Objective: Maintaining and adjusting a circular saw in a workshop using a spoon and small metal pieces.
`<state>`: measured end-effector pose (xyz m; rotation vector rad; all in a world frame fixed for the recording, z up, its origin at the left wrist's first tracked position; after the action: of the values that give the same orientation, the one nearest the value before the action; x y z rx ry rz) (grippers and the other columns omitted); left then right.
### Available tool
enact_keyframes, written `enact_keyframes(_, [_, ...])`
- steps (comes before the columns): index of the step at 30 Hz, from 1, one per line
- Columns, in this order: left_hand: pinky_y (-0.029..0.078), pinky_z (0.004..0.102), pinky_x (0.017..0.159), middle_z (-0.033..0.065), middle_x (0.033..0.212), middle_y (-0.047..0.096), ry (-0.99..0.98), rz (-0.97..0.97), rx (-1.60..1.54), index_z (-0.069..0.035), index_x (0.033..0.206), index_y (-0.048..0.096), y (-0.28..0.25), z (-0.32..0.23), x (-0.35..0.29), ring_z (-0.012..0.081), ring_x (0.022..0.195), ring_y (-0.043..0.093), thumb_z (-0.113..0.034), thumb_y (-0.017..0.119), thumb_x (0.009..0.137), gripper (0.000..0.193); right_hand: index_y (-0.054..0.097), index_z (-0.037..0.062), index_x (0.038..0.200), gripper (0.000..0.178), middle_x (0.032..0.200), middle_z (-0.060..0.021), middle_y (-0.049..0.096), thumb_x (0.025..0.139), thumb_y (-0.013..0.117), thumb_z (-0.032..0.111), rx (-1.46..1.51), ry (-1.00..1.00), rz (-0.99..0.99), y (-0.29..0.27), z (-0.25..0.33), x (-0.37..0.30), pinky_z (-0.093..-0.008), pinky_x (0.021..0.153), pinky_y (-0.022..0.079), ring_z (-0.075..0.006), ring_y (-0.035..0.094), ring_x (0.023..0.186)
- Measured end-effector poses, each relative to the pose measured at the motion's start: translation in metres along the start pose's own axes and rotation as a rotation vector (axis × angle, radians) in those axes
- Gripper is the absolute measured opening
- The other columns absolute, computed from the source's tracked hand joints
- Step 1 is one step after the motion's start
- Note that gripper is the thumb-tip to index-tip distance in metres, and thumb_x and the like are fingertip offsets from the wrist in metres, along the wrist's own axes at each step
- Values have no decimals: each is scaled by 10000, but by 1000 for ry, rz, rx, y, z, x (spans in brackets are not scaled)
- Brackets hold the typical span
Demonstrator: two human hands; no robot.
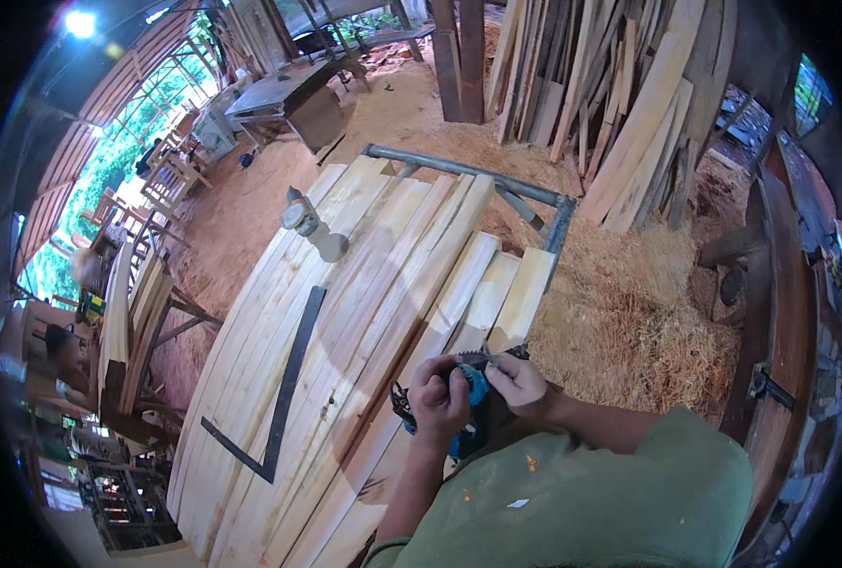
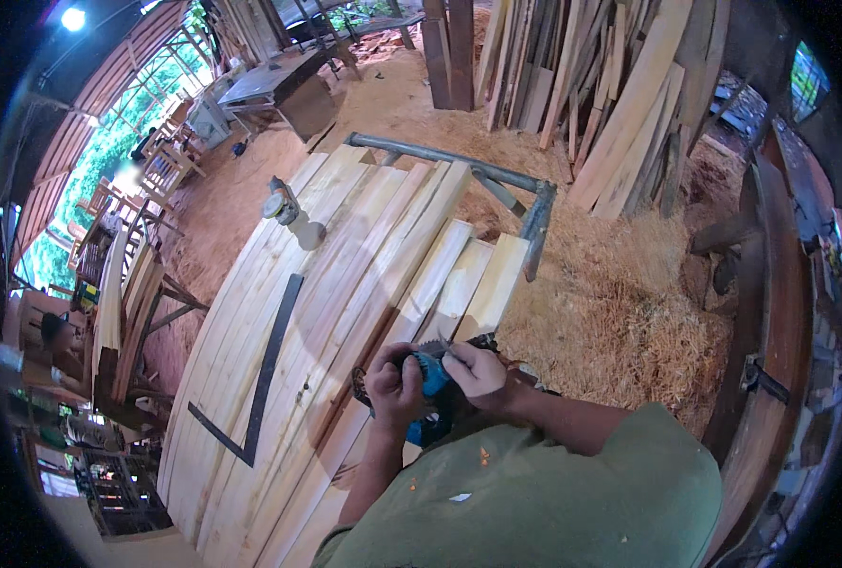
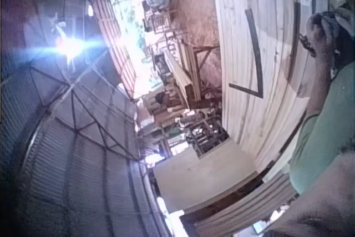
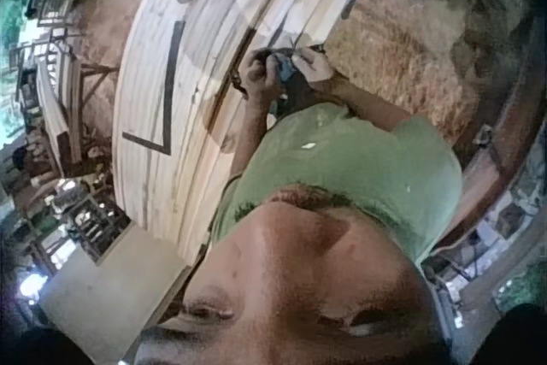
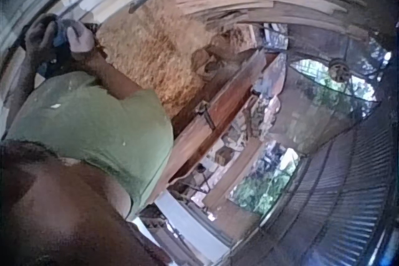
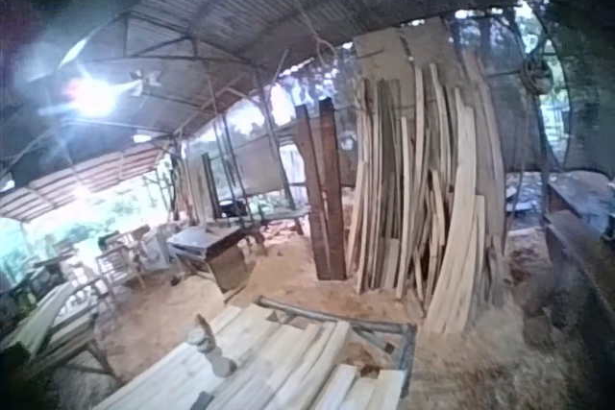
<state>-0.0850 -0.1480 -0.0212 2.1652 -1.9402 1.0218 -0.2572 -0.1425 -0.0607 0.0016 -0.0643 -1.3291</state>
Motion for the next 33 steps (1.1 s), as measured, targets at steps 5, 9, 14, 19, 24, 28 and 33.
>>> enact_keyframes(5, [560,299,705,174,1003,736,-12,5,-18,71,714,615,1,2,-2,194,816,715,-7,654,933,236,644,9,1095,129,869,-84,641,1049,578,111,28,-40,-39,-2,-12,-6,-319,779,511,-135,595,839])
enact_keyframes(9, [573,336,725,209,998,740,18,-4,-11,64,689,581,1,-4,2,270,826,732,-2,672,911,249,643,9,1083,130,859,-80,636,1049,590,123,-123,-7,-72,-1,-11,-6,-327,746,509,-129,589,823])
enact_keyframes(14, [574,346,728,211,1003,745,29,-14,14,49,665,559,0,-4,0,280,836,735,-1,683,902,272,654,10,1016,133,857,-69,646,1047,612,133,-87,108,-28,-5,-30,-6,-342,729,508,-131,610,828])
enact_keyframes(19, [578,366,724,213,993,746,7,-69,16,31,640,537,-5,-11,2,298,845,741,-5,700,888,299,688,7,1083,117,938,-34,689,1034,630,96,144,7,-54,-4,-25,-8,-310,807,519,-125,643,894])
enact_keyframes(24, [583,402,744,206,1014,746,22,-18,7,16,633,524,-1,-15,5,344,861,735,-30,728,869,315,741,5,1080,127,1023,-38,706,989,654,23,181,-72,-78,-10,-36,-12,-301,897,508,-129,644,965])
enact_keyframes(28, [581,409,763,194,1015,747,44,-29,28,17,650,558,-1,-14,3,337,888,733,-52,721,885,294,750,7,1048,127,998,-33,693,986,640,15,119,-57,-79,-11,-32,-13,-309,901,497,-129,627,950])
enact_keyframes(33, [578,430,752,201,966,731,54,-35,27,35,678,589,-5,-24,3,368,845,721,-58,716,882,258,717,14,1042,98,986,-17,659,998,632,37,147,-96,-102,-6,-43,-17,-298,875,487,-109,590,932])
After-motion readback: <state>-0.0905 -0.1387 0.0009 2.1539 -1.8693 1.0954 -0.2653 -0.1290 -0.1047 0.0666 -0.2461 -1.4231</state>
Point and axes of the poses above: each hand's wrist, its own x-axis towards the middle knuckle, its own y-axis out of the palm, z = x × y, the point moved 3 cm from there along x, towards the middle knuckle
